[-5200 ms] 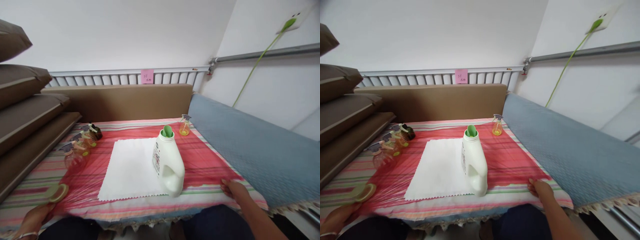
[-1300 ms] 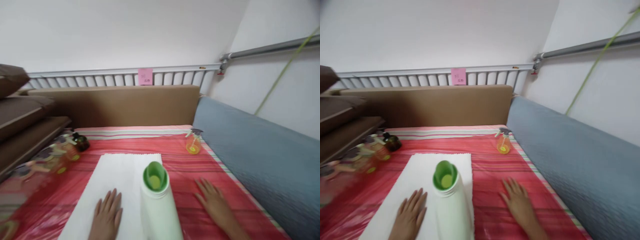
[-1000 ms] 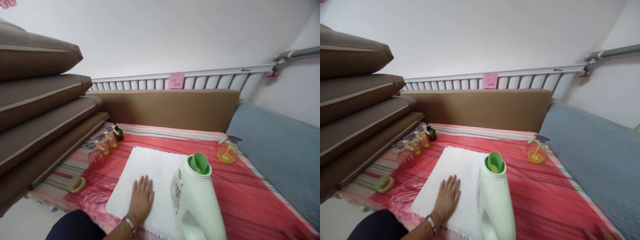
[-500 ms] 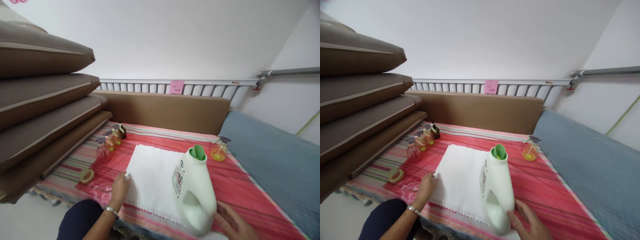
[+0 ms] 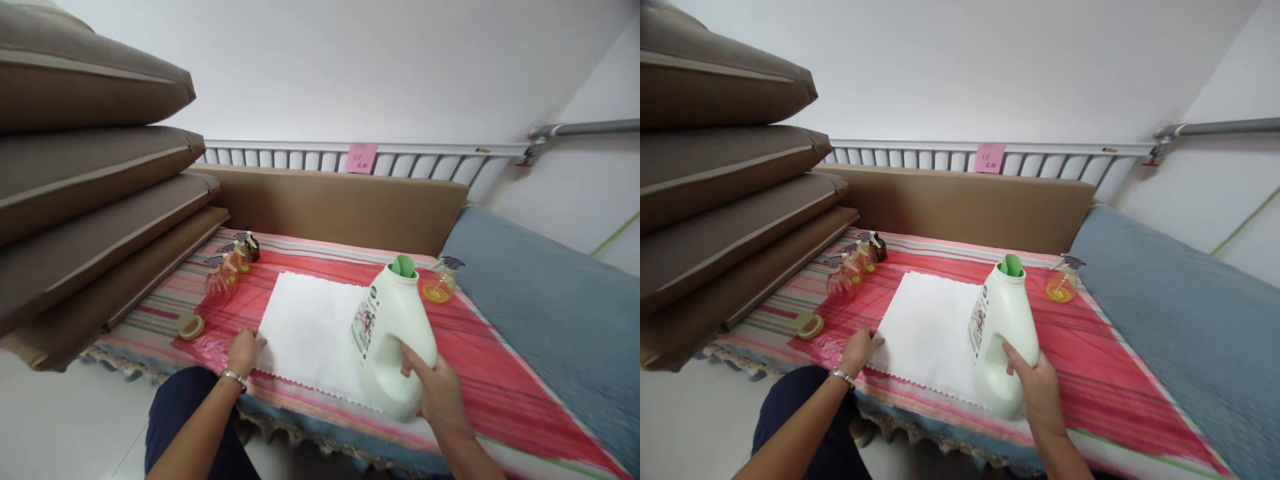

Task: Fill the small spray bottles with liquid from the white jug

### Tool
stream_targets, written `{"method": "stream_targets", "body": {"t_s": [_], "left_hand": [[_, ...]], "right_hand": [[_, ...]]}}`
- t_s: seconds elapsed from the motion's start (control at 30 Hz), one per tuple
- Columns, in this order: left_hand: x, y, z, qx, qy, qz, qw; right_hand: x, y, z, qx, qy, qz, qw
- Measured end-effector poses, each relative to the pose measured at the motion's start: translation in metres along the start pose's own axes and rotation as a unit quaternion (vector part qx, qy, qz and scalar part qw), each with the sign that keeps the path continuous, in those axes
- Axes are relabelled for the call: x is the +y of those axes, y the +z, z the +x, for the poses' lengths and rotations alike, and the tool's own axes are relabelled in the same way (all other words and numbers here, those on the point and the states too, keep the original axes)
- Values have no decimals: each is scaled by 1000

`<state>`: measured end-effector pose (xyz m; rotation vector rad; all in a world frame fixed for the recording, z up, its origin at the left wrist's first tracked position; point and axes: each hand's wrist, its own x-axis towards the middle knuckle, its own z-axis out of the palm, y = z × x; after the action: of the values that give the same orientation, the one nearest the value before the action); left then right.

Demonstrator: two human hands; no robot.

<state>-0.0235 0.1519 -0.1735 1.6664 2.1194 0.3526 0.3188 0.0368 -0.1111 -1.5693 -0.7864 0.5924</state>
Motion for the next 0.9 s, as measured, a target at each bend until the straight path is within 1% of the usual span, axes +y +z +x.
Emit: {"method": "stream_targets", "body": {"t_s": [0.1, 0.2, 0.47, 0.73, 0.9], "left_hand": [[2, -2, -1, 1, -2, -1, 1000], [3, -4, 2, 5, 0, -5, 1000], [-9, -5, 10, -10, -2, -23, 1000], [-12, 2, 8, -9, 7, -34, 999], [-17, 5, 5, -6, 1, -51, 999]], "right_hand": [[-9, 5, 8, 15, -19, 15, 1000], [-16, 3, 11, 32, -42, 30, 998], [-20, -2, 12, 59, -59, 33, 996], [-15, -2, 13, 41, -54, 7, 998], [-2, 1, 4, 28, -37, -13, 999]]}}
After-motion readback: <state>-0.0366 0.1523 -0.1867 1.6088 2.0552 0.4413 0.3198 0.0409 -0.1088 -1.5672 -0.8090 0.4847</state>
